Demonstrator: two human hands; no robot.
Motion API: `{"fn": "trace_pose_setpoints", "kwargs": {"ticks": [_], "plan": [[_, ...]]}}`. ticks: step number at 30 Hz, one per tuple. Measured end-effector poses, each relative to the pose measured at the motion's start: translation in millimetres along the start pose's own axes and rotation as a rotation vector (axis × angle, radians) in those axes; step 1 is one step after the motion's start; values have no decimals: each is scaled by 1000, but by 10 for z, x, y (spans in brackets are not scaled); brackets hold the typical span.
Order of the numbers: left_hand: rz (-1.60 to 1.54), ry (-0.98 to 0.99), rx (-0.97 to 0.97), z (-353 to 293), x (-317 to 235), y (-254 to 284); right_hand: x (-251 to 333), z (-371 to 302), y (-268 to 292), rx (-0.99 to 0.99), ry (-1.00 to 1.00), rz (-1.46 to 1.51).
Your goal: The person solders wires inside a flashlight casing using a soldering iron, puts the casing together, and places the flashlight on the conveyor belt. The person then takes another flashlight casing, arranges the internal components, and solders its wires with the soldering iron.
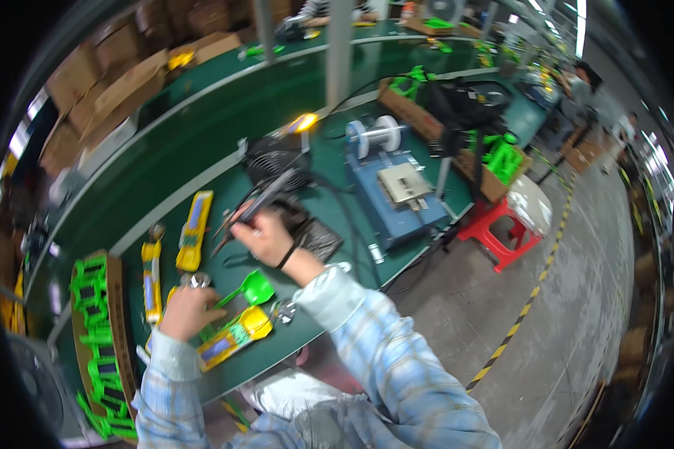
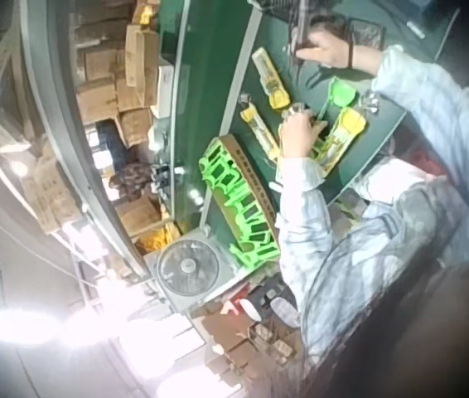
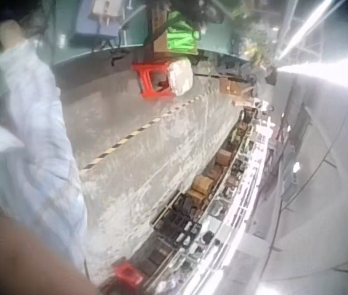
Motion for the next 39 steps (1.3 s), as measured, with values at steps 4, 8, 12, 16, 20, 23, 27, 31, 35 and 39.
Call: {"fn": "trace_pose_setpoints", "kwargs": {"ticks": [4,8,12,16,20,23,27,31,35,39], "plan": [[-63,-32,88,-27,-128,23,-96,-63,-28,-37,-93,114],[54,-231,-60,-179,-303,84,-160,-109,-18,-59,-115,154],[136,-228,-166,-315,-440,146,-105,-39,-2,-64,-83,159],[160,-238,-275,-442,-512,203,-128,-58,20,-30,-137,146],[89,-221,-228,-552,-558,186,-108,-42,10,-30,-143,152],[142,-246,-194,-581,-632,119,-119,-54,45,-46,-95,93],[174,-265,-212,-610,-678,99,-152,-76,25,-56,-121,138],[179,-250,-155,-564,-637,-4,-131,-83,49,-47,-120,117],[163,-326,-177,-568,-640,17,-180,-79,-34,-46,-131,166],[90,-261,-126,-552,-444,106,54,80,-68,29,-79,-1]]}}
Point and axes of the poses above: each hand's wrist, its own z-axis towards the middle knuckle, its own y-axis out of the back of the hand, x = y × z, the point moved 10 cm from there along z, towards the middle knuckle, and after that the axes turned 15 degrees about y, right-handed, at the moved point
